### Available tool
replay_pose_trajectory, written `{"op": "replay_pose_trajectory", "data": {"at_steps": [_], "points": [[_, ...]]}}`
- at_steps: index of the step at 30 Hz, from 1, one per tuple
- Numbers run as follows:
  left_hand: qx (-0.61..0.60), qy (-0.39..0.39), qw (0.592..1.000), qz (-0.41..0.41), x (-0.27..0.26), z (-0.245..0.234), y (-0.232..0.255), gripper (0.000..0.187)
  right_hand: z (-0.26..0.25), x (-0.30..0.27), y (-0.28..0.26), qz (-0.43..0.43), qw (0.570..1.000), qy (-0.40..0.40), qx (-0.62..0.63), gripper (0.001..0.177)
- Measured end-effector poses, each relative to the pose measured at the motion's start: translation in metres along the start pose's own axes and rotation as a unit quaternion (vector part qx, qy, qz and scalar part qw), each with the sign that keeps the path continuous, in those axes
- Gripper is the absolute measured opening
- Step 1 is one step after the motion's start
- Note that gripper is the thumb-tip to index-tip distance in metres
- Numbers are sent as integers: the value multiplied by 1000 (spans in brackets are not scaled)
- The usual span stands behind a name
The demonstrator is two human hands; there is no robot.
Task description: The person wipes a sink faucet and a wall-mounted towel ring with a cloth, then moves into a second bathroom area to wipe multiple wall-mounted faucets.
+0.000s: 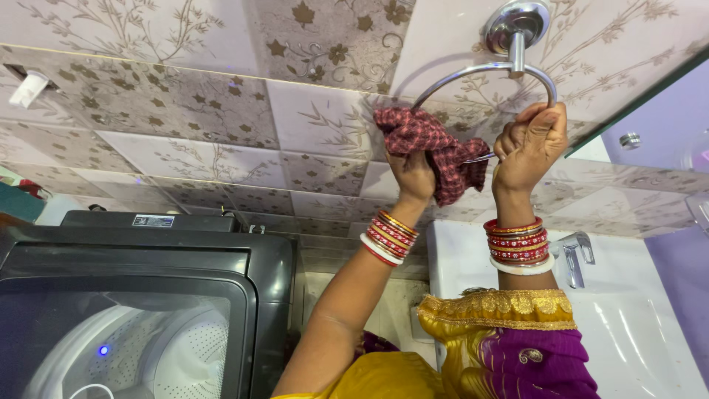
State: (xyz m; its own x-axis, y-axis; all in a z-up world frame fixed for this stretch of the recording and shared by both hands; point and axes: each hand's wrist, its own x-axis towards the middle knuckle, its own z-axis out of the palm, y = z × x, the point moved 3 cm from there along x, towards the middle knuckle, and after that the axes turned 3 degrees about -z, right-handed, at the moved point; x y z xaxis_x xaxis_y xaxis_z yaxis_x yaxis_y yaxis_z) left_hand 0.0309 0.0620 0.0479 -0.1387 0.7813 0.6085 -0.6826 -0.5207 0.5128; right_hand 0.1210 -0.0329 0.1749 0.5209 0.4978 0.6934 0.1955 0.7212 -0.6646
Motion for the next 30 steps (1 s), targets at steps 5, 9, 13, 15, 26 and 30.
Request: {"op": "replay_pose_trajectory", "data": {"at_steps": [5, 9, 13, 15, 26, 30], "points": [[-149, 167, 957, -186, -35, 29, -13, 22, 4, -6, 5, -8, 1000, 17, -7, 43], [-143, 129, 962, -195, -23, 34, 18, 17, 7, -10, 3, -2, 1000, 5, 12, 42], [25, 40, 997, -59, 14, 7, 60, 15, 17, -17, 10, 25, 998, -10, 61, 42], [57, -30, 998, -22, 44, -6, 85, 16, 18, -17, 11, 26, 997, -2, 68, 41], [517, -264, 779, 238, 138, 75, 162, 15, 11, -8, 1, -19, 999, 2, -50, 44], [456, -244, 827, 220, 130, 58, 152, 38, 1, -1, -3, -3, 999, 6, -36, 43]]}}
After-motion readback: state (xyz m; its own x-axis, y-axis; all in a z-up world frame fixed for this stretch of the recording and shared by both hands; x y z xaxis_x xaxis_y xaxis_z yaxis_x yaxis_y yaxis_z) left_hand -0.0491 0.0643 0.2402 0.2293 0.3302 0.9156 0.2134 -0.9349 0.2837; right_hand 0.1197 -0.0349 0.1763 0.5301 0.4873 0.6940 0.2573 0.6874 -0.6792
